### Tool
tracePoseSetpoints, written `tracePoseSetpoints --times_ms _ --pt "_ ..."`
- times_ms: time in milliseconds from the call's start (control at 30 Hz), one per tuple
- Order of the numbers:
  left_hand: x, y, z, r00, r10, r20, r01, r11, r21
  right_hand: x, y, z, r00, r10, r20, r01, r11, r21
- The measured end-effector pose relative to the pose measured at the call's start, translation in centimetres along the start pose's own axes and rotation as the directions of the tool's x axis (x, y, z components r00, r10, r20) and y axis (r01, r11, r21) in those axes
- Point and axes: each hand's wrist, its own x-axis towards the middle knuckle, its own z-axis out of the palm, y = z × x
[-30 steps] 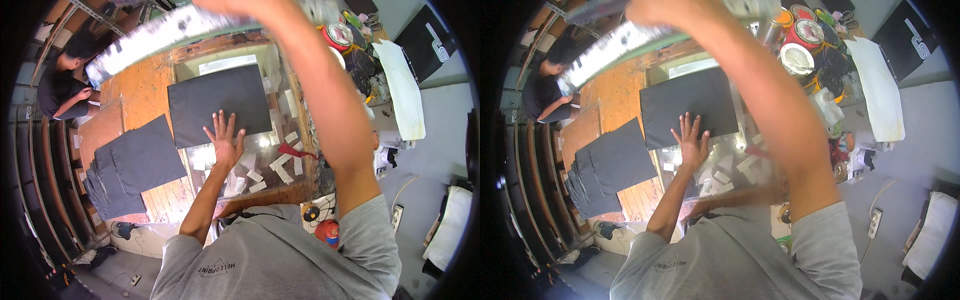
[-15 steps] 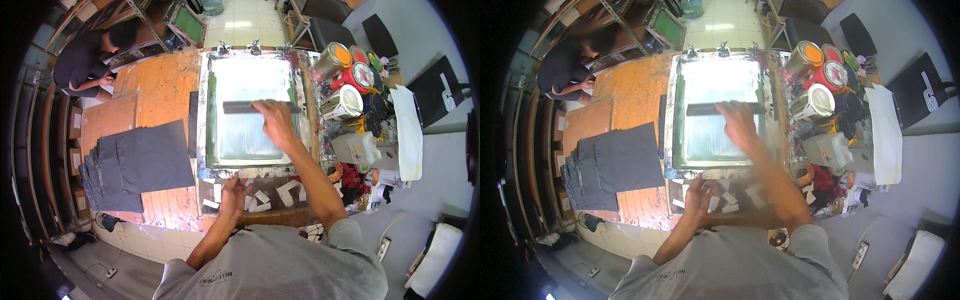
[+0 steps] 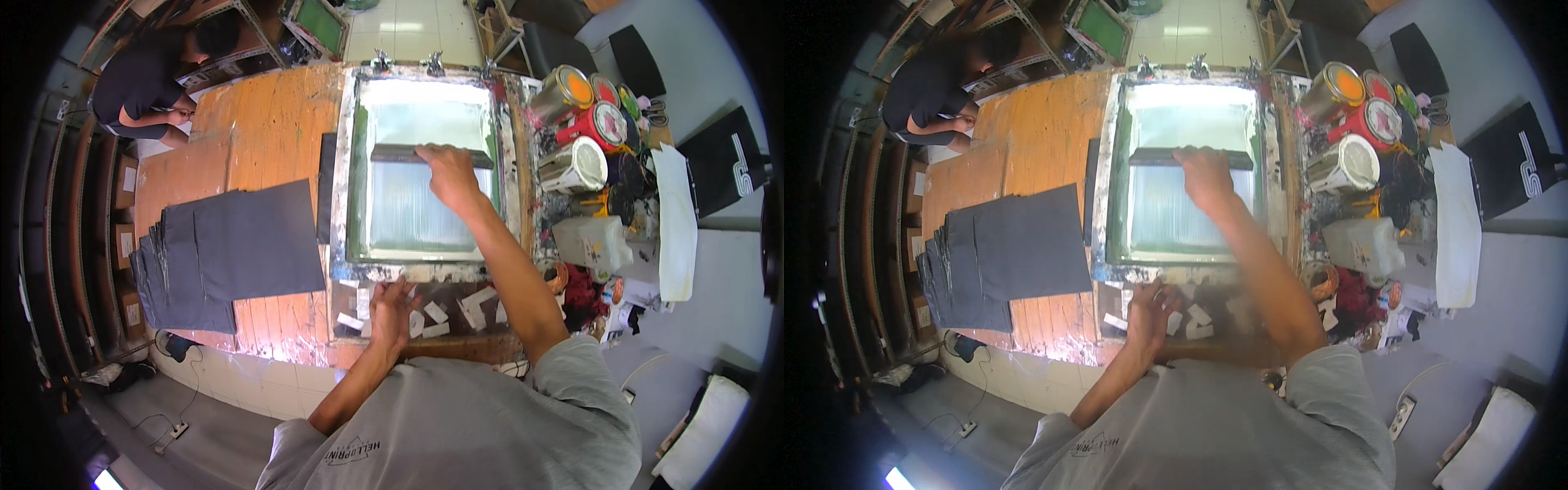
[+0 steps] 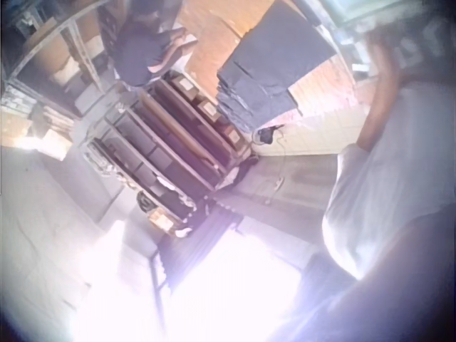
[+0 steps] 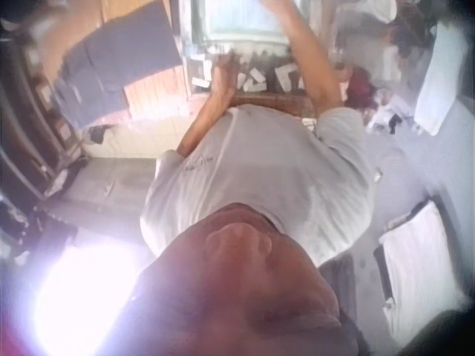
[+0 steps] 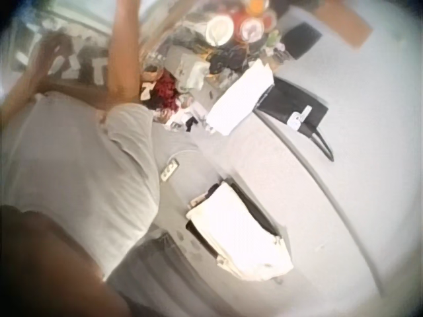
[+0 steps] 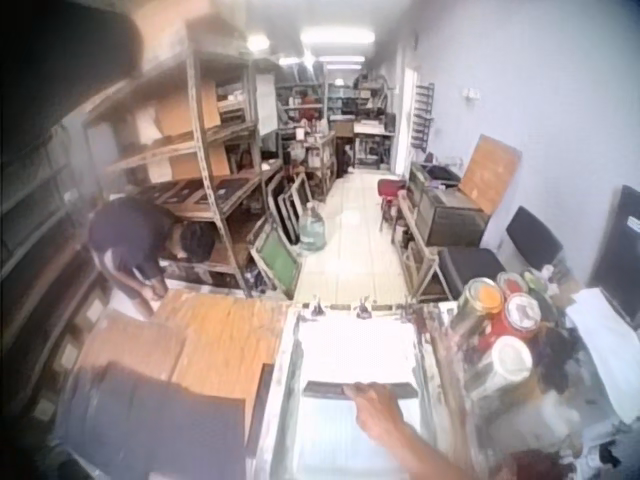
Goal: The person performs a series of screen-printing operations on black clothing panels by spreading ink across a screen with a squeegee, lifting the frame, and replacing the panels one by one.
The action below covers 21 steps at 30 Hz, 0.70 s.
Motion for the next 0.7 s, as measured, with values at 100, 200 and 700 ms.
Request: tracePoseSetpoints --times_ms 100,200,700 --pt "0.0 0.0 -0.1 1.0 0.001 0.012 -0.001 1.0 0.005 -7.8 -3.7 0.2 0.998 -0.024 -0.066 0.025 0.999 0.024" --pt "0.2 -0.2 -0.4 0.999 0.03 0.03 -0.03 1.0 0.004 -14.7 -7.2 -0.2 0.989 -0.059 -0.133 0.063 0.997 0.032" --pt "3.1 -1.6 -1.8 0.998 0.013 -0.067 -0.017 0.998 -0.054 -17.7 -7.6 1.6 1.0 -0.001 0.029 -0.002 0.995 0.1"
